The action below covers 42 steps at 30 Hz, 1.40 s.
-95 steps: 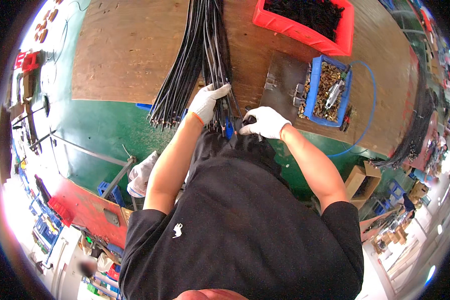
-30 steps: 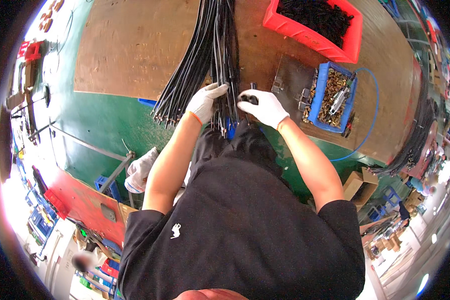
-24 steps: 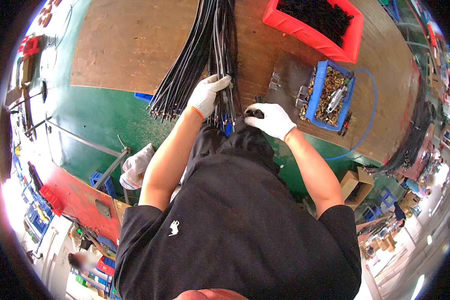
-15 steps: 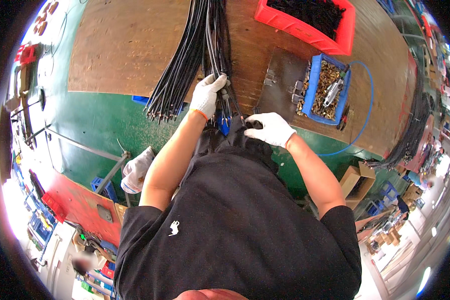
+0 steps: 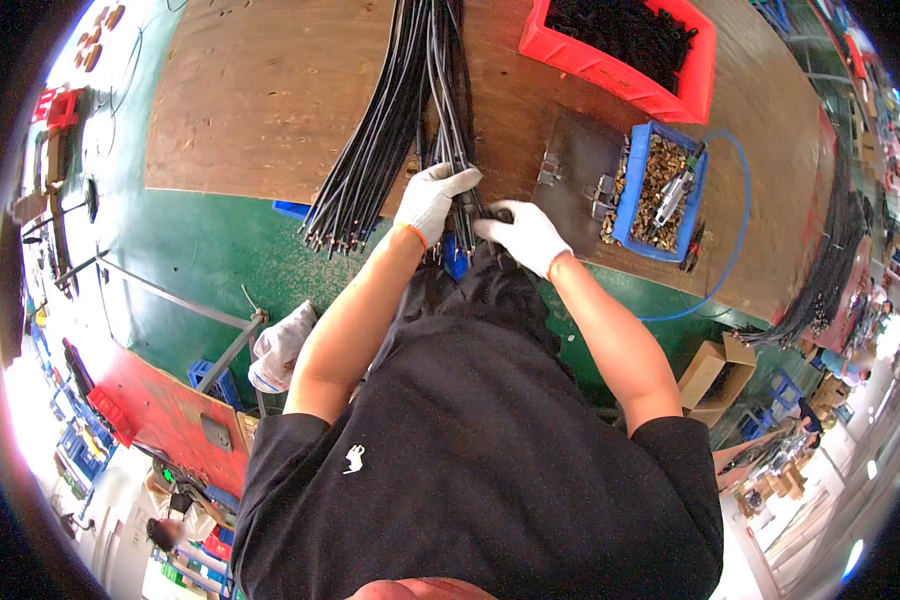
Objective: The person is assembling cable components by attaching connectors to long black cables on a workshop table.
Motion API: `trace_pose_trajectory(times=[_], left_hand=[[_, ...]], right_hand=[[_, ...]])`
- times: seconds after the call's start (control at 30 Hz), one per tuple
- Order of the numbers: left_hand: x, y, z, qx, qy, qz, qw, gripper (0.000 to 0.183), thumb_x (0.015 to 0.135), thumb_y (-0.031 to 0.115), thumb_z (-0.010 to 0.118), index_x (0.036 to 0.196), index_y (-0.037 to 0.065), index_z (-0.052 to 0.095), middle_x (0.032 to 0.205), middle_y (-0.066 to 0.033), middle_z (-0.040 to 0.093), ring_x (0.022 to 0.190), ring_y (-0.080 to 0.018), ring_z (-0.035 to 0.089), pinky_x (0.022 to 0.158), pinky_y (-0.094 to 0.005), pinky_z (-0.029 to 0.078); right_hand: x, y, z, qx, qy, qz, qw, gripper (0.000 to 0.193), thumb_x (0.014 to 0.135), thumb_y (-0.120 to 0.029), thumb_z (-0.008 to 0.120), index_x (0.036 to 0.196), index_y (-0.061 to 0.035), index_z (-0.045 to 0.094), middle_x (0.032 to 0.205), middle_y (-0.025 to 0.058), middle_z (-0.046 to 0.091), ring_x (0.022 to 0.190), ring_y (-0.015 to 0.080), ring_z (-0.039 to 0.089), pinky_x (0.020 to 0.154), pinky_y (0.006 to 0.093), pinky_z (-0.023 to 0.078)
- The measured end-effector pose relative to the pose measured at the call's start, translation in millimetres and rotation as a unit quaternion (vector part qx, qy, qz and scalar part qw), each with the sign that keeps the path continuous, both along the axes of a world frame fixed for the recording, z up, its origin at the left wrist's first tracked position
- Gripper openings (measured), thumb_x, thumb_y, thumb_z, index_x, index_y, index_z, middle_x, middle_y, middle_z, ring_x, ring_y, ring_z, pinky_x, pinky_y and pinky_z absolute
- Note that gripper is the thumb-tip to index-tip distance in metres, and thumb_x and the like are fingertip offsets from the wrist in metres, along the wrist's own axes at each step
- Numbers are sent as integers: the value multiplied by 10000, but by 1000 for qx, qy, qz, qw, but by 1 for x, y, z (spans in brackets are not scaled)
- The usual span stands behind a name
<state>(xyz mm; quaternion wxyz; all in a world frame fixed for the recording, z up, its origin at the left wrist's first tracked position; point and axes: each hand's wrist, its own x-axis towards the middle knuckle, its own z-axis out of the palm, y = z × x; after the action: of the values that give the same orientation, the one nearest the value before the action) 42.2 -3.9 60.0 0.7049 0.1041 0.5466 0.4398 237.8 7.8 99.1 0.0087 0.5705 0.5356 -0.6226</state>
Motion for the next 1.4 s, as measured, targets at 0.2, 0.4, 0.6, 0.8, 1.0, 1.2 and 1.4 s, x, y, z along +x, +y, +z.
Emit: trace_pose_trajectory(times=[0.2,0.4,0.6,0.8,1.0,1.2,1.4], left_hand=[[-28,-15,-20,-20,38,20,999,290,1044,334,691,1071,52,748,901,16,709,750,-60,620,664,-253,530],[-56,-29,-25,-28,4,10,1000,323,1047,365,684,1029,44,711,894,-19,692,725,-96,614,652,-266,538],[-36,-22,-14,11,-153,71,986,244,1045,268,699,1150,53,647,963,-34,683,755,-105,624,683,-264,544],[-40,-27,-31,3,-129,72,989,134,1027,203,716,1080,83,691,906,4,689,732,-73,607,658,-240,508],[-47,-19,-18,-4,32,-47,998,113,1011,203,731,1049,98,718,895,35,705,716,-55,590,654,-234,500],[-36,-19,-18,-11,45,-88,995,139,1017,210,714,1082,87,719,912,21,708,729,-68,603,658,-239,505],[-35,-31,-16,34,56,-172,983,387,1084,405,579,1204,73,736,947,47,692,821,-63,600,716,-238,493]], right_hand=[[-58,60,-48,85,1,-16,996,495,889,-362,794,1194,26,750,1038,155,782,955,216,717,892,346,543],[-106,102,-55,-19,14,-187,982,507,973,-559,704,1000,-54,749,743,0,632,582,104,566,528,281,452],[-100,58,-61,78,-32,-166,983,740,1001,-754,483,998,-51,716,918,54,676,842,171,613,831,358,493],[-85,22,-28,-68,153,-281,945,325,1026,-393,694,1064,-74,736,953,32,738,796,135,678,757,290,533],[-52,31,-16,-163,137,-185,959,321,981,-211,775,1241,-25,747,1009,37,767,889,115,702,779,263,543],[-48,24,-19,-107,136,-105,979,419,948,-190,801,1312,3,725,1121,61,776,1000,117,695,920,278,538],[-26,22,-13,-15,32,18,999,385,947,-221,774,1237,28,728,1147,97,763,1053,153,677,959,315,525]])
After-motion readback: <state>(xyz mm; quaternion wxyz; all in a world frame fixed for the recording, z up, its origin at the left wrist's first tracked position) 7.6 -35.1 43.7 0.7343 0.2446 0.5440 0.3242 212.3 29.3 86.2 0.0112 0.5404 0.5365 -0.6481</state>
